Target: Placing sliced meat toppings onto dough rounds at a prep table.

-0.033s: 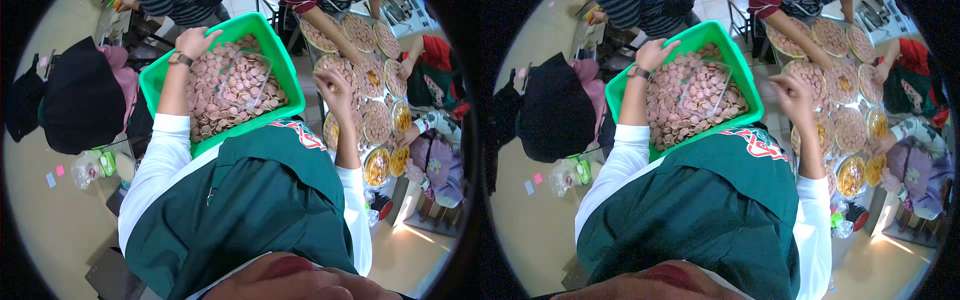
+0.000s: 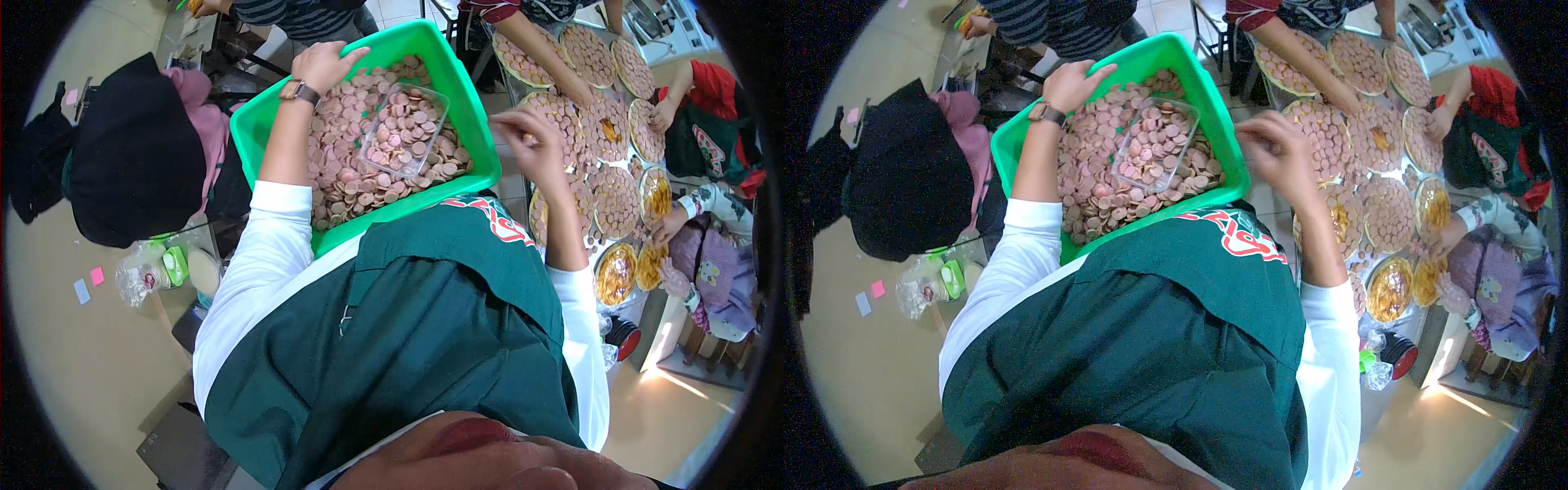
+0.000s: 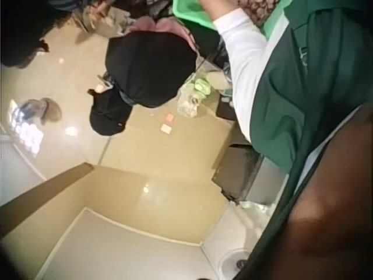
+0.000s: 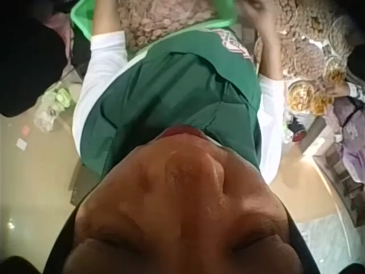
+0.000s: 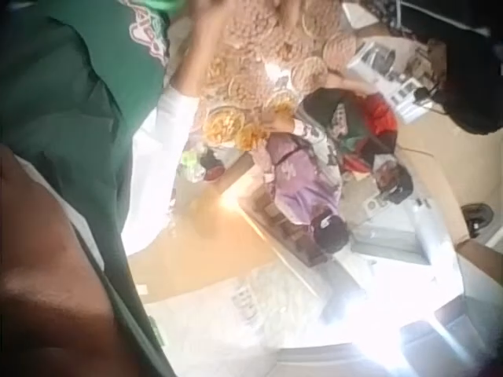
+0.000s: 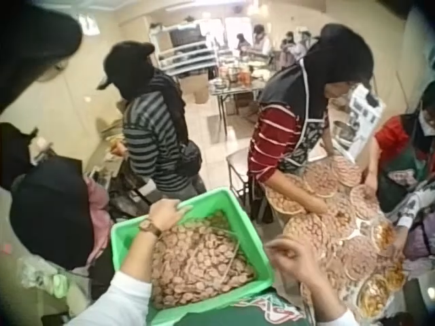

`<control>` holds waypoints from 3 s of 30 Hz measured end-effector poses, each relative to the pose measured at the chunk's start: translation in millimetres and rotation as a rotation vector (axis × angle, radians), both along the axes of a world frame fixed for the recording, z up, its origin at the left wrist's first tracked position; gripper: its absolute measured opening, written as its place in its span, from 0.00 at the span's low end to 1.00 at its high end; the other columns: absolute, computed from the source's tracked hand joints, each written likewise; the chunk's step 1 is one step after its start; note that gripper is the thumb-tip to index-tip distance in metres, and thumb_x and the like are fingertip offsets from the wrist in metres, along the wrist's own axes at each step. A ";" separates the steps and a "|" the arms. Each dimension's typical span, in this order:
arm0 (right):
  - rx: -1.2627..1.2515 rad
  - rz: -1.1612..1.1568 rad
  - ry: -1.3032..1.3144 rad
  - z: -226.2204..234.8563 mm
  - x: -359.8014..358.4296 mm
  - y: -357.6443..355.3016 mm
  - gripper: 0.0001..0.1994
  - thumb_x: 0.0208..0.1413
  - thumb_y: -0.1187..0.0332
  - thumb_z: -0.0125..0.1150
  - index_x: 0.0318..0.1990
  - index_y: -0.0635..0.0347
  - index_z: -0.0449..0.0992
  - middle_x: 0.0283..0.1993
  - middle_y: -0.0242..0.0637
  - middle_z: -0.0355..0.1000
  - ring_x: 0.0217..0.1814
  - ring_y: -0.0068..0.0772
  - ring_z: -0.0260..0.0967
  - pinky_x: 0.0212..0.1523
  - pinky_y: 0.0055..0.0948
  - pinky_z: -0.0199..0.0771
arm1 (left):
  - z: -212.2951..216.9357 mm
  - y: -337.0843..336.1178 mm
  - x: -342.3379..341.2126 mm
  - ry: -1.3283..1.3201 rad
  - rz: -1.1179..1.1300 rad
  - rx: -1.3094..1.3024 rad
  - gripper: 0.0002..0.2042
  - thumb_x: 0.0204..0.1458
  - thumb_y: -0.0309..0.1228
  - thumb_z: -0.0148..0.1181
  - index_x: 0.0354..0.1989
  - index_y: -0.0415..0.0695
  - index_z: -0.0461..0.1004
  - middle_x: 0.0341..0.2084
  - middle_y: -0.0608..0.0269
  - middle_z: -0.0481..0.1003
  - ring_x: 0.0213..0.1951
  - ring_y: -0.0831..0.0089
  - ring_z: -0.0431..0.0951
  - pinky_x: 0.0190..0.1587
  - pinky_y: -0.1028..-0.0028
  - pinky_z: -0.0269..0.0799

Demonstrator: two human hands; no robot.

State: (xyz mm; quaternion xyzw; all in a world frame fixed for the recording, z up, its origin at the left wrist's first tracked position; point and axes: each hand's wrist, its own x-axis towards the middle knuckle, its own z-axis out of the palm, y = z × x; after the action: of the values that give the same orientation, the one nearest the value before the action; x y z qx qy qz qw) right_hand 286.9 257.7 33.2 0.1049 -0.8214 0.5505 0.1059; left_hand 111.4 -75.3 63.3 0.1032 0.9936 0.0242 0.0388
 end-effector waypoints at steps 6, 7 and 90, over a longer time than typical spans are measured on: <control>0.260 0.368 0.254 -6.3 -56.9 -105.7 0.09 0.44 0.75 0.61 0.36 0.59 0.78 0.39 0.40 0.73 0.44 0.45 0.71 0.43 0.39 0.72 | -8.3 18.1 -10.3 0.083 -0.118 0.070 0.31 0.49 0.65 0.48 0.36 0.48 0.80 0.31 0.50 0.79 0.39 0.51 0.78 0.42 0.56 0.73; 0.251 0.402 0.296 -5.7 -61.2 -120.4 0.10 0.43 0.75 0.60 0.37 0.58 0.78 0.39 0.40 0.73 0.42 0.46 0.71 0.43 0.40 0.72 | -12.6 18.4 -10.5 0.065 -0.132 0.072 0.30 0.48 0.65 0.49 0.35 0.49 0.80 0.32 0.49 0.79 0.39 0.51 0.78 0.42 0.56 0.73; -1.271 0.573 -0.822 7.3 -35.1 -68.0 0.07 0.49 0.71 0.60 0.36 0.62 0.75 0.33 0.41 0.76 0.24 0.25 0.76 0.10 0.14 0.60 | -19.5 63.8 -49.1 -0.092 -0.277 0.123 0.30 0.51 0.62 0.49 0.45 0.48 0.78 0.35 0.46 0.78 0.42 0.47 0.76 0.44 0.56 0.71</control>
State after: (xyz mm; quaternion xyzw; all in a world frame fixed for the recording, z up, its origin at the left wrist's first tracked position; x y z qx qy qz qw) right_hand 251.8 189.7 40.5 0.0205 -0.2661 0.9124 -0.3103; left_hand 62.3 -11.4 43.8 0.2400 0.9637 0.0840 0.0808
